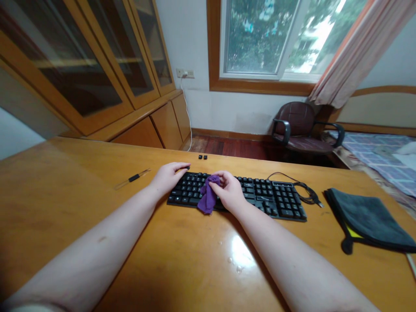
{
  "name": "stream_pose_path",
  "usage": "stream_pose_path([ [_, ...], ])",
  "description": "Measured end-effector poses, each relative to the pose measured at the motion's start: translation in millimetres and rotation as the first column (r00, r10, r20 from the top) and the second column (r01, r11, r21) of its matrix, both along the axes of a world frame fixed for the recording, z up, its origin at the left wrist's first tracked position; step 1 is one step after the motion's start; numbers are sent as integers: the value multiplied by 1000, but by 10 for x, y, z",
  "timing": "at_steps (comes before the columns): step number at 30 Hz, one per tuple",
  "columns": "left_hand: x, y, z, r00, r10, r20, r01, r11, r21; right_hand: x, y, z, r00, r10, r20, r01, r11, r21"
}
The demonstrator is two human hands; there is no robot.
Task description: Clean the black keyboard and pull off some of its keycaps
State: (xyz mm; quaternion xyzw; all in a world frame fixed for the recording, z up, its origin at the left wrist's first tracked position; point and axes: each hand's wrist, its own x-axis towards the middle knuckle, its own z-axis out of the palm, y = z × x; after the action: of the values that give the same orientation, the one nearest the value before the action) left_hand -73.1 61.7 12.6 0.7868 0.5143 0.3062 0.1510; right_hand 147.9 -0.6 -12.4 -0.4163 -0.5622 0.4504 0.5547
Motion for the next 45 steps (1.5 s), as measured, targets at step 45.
stream_pose_path([
  [45,127,93,-279,992,22,125,4,980,-197,4,-11,15,998,-14,63,15,1000,-9],
])
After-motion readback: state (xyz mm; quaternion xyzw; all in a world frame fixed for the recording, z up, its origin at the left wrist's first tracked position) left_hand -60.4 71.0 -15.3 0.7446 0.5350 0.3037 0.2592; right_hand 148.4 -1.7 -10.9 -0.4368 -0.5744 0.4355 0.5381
